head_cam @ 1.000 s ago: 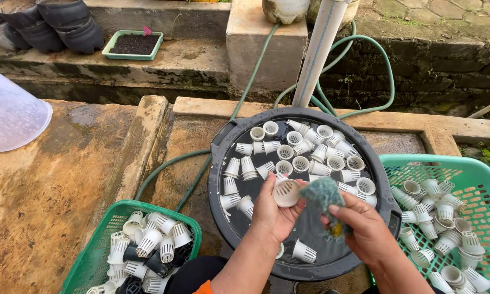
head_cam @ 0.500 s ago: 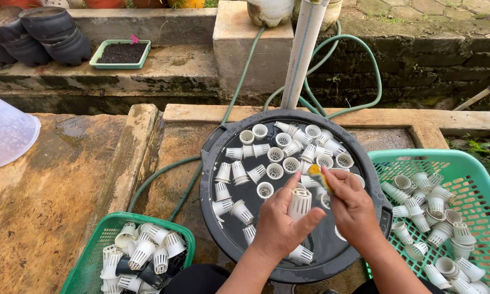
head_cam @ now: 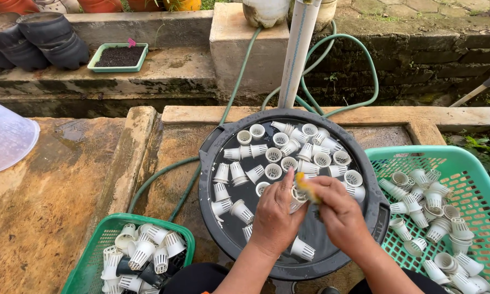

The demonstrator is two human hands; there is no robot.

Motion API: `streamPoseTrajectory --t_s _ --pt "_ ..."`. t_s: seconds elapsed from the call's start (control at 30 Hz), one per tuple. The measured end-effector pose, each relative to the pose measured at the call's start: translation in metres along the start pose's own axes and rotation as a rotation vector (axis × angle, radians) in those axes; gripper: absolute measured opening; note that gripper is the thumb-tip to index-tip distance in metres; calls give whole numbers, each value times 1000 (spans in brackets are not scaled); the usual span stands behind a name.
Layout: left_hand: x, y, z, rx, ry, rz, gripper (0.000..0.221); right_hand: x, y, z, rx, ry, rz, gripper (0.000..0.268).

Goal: Cleaning plastic hydroponic net pots using water and a sponge.

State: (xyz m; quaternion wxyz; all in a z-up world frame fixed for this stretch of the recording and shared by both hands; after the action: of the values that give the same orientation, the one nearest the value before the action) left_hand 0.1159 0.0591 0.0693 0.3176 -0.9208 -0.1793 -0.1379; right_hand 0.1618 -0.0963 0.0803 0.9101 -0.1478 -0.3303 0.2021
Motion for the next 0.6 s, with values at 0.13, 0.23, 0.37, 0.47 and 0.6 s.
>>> streamPoseTrajectory --t_s 0.13,0.23,0.37,0.47,0.6 --pt "6 13 22 -91 -243 63 77 -4 -2 -32 140 -26 154 52" --pt "-1 59 85 -161 -843 167 76 -25 -2 -104 103 599 40 43" --pt "-35 102 149 -75 -1097 183 70 -51 30 -133 -440 437 509 41" --pt "-61 116 160 77 -1158 347 70 -92 54 -156 -607 503 856 41" --pt "-90 175 215 175 -1069 448 79 -135 73 -209 -675 473 1008 49"
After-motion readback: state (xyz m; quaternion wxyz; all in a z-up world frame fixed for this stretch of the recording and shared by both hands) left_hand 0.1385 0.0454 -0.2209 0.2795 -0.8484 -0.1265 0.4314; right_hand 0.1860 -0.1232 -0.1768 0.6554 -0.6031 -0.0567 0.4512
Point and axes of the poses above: each hand's wrist, its own x-axis towards the middle knuckle, its own y-axis out of the palm, z = x × y, the point moved 3 cm from there along x, towards the middle knuckle, and after that the axes turned 12 degrees about -y, right-handed, at the moved point
